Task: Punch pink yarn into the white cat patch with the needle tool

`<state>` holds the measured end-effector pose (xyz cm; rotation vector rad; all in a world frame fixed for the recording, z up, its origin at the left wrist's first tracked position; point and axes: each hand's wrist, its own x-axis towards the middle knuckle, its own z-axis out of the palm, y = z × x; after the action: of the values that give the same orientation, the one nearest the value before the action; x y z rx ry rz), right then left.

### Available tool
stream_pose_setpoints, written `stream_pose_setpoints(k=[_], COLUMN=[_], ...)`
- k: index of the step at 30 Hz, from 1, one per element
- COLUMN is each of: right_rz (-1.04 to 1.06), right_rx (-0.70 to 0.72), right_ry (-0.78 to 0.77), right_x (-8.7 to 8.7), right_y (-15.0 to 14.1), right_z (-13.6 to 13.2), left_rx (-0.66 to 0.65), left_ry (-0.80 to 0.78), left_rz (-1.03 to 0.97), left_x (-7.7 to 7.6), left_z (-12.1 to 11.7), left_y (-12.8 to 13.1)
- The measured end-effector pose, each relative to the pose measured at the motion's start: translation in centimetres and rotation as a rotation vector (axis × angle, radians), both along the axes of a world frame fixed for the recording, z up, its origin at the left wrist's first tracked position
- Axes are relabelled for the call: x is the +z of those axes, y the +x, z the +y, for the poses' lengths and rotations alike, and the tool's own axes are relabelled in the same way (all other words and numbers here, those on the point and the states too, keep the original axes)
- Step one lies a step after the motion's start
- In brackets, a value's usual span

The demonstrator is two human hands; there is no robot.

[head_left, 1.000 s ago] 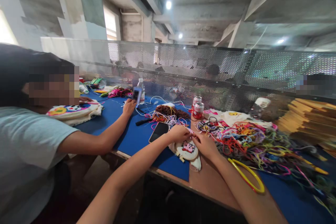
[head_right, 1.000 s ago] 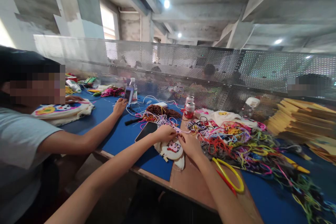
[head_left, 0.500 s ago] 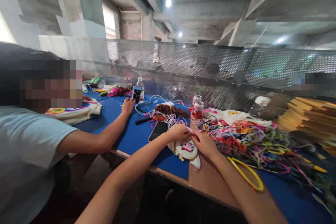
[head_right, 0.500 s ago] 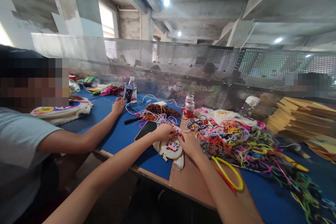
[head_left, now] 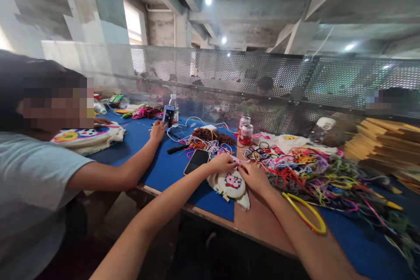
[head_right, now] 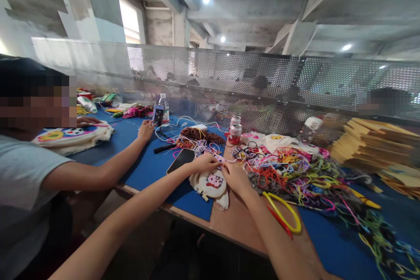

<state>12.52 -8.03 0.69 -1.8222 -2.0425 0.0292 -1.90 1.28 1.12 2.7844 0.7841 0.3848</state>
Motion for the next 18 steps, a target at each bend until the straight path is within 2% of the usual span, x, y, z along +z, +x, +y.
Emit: stream_pose_setpoints(k=[3,10,18], right_rz=[-0.018,-0.026,0.018], right_rx=[-0.015,-0.013,0.011], right_ry=[-0.017,-0.033,-0.036], right_x=[-0.2,-0.1,0.0], right_y=[0.1,0.0,0.0], right_z=[0.0,-0.1,-0.2], left_rx=[0.016,0.057,0.059], left_ry=[0.019,0.185,0.186], left_rz=[0.033,0.103,0.105], left_x=[0.0,0.4,-0.1], left_z=[-0.1,-1.0,-1.0], left_y=[0.0,-0.2,-0.1])
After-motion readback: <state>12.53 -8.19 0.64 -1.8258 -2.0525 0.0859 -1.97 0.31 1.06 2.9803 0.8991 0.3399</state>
